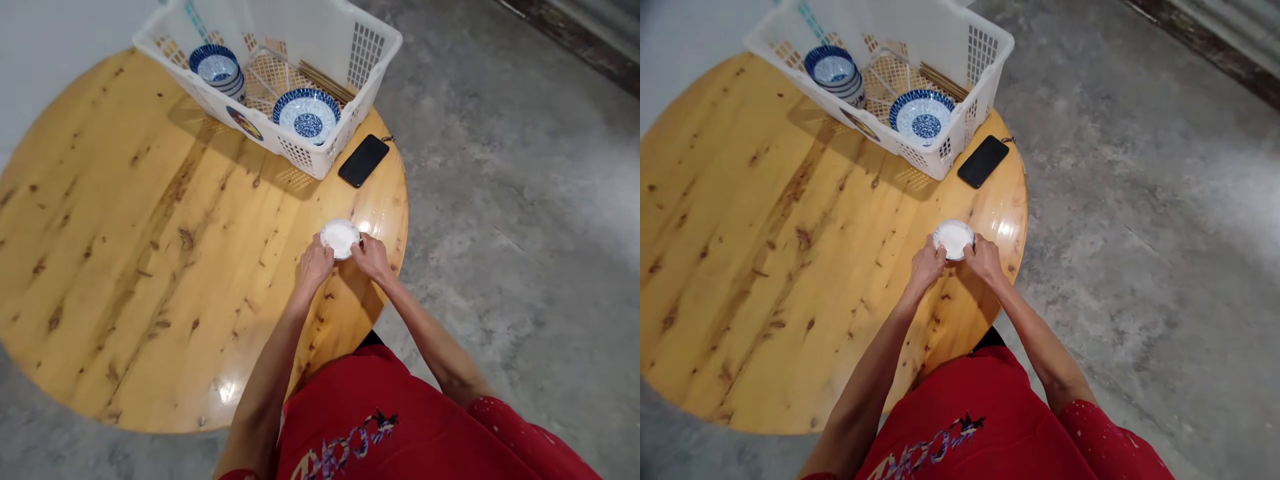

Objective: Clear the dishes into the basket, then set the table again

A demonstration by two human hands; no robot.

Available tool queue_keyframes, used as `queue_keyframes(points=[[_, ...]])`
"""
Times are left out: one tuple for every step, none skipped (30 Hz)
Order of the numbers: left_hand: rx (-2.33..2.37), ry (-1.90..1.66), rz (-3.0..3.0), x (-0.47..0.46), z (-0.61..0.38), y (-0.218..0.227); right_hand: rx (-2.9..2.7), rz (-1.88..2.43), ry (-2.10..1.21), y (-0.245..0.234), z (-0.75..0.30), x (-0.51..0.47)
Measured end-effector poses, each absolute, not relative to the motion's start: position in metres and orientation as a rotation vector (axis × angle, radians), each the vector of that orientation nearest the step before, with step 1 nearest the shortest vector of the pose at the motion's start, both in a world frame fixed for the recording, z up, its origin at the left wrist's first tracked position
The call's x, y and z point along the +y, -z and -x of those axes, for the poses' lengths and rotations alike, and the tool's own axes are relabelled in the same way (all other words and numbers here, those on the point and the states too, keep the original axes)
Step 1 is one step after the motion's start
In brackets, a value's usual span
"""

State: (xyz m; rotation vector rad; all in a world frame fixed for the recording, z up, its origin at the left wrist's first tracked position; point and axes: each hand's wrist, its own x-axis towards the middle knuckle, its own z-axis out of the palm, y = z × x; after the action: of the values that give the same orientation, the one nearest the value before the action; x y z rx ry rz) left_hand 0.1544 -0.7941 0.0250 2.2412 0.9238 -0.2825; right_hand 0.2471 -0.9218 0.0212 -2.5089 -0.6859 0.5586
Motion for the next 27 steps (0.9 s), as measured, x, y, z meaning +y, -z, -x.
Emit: queue_keyframes(points=[[0.932, 0.285, -2.264, -0.794, -0.156, -0.025, -0.724, 2.552, -0.56, -0.022, -0.25, -0.921], [0.938, 0.287, -2.284, -0.794, -0.157, -0.026, -0.757, 2.589, -0.567, -0.022, -0.252, -0.92], [0.943, 0.29, -2.3, -0.794, -0.158, -0.026, -0.78, 2.616, -0.582, -0.022, -0.253, -0.919], [0.948, 0.296, -2.31, -0.794, -0.158, -0.026, -0.794, 2.628, -0.603, -0.023, -0.255, -0.919], [0.95, 0.304, -2.314, -0.794, -0.158, -0.026, -0.801, 2.631, -0.626, -0.023, -0.255, -0.919], [0.951, 0.312, -2.316, -0.794, -0.158, -0.026, -0.805, 2.629, -0.644, -0.022, -0.256, -0.919], [0.948, 0.32, -2.316, -0.795, -0.158, -0.025, -0.807, 2.627, -0.656, -0.022, -0.256, -0.919], [0.943, 0.33, -2.317, -0.795, -0.158, -0.025, -0.809, 2.625, -0.661, -0.02, -0.256, -0.92], [0.938, 0.341, -2.319, -0.795, -0.158, -0.025, -0.815, 2.625, -0.662, -0.019, -0.256, -0.92], [0.935, 0.351, -2.324, -0.794, -0.158, -0.025, -0.824, 2.627, -0.66, -0.018, -0.256, -0.921], [0.931, 0.364, -2.332, -0.794, -0.158, -0.026, -0.836, 2.63, -0.658, -0.017, -0.255, -0.921], [0.929, 0.377, -2.34, -0.793, -0.158, -0.026, -0.85, 2.631, -0.66, -0.016, -0.255, -0.921], [0.927, 0.386, -2.347, -0.792, -0.158, -0.027, -0.859, 2.633, -0.668, -0.016, -0.254, -0.92], [0.928, 0.39, -2.352, -0.791, -0.158, -0.027, -0.865, 2.634, -0.679, -0.016, -0.253, -0.919], [0.931, 0.391, -2.352, -0.79, -0.158, -0.027, -0.866, 2.635, -0.693, -0.016, -0.253, -0.919], [0.936, 0.387, -2.348, -0.79, -0.157, -0.027, -0.862, 2.637, -0.705, -0.016, -0.252, -0.918], [0.94, 0.381, -2.339, -0.789, -0.156, -0.026, -0.857, 2.639, -0.712, -0.017, -0.252, -0.918], [0.939, 0.373, -2.323, -0.788, -0.155, -0.025, -0.851, 2.64, -0.713, -0.017, -0.252, -0.918], [0.934, 0.36, -2.298, -0.787, -0.154, -0.023, -0.847, 2.638, -0.709, -0.017, -0.252, -0.919], [0.926, 0.34, -2.264, -0.787, -0.153, -0.021, -0.844, 2.63, -0.7, -0.016, -0.252, -0.919], [0.922, 0.318, -2.219, -0.786, -0.152, -0.019, -0.84, 2.613, -0.689, -0.015, -0.253, -0.92], [0.92, 0.3, -2.162, -0.785, -0.151, -0.016, -0.831, 2.586, -0.68, -0.013, -0.254, -0.921], [0.922, 0.284, -2.089, -0.785, -0.15, -0.013, -0.813, 2.547, -0.676, -0.011, -0.254, -0.922], [0.923, 0.267, -2.0, -0.784, -0.15, -0.01, -0.785, 2.501, -0.679, -0.008, -0.255, -0.922], [0.92, 0.249, -1.901, -0.784, -0.151, -0.007, -0.746, 2.449, -0.693, -0.004, -0.256, -0.921], [0.913, 0.227, -1.802, -0.784, -0.152, -0.005, -0.699, 2.393, -0.71, -0.001, -0.257, -0.919], [0.904, 0.197, -1.71, -0.785, -0.154, -0.003, -0.648, 2.337, -0.727, 0.002, -0.257, -0.918]])
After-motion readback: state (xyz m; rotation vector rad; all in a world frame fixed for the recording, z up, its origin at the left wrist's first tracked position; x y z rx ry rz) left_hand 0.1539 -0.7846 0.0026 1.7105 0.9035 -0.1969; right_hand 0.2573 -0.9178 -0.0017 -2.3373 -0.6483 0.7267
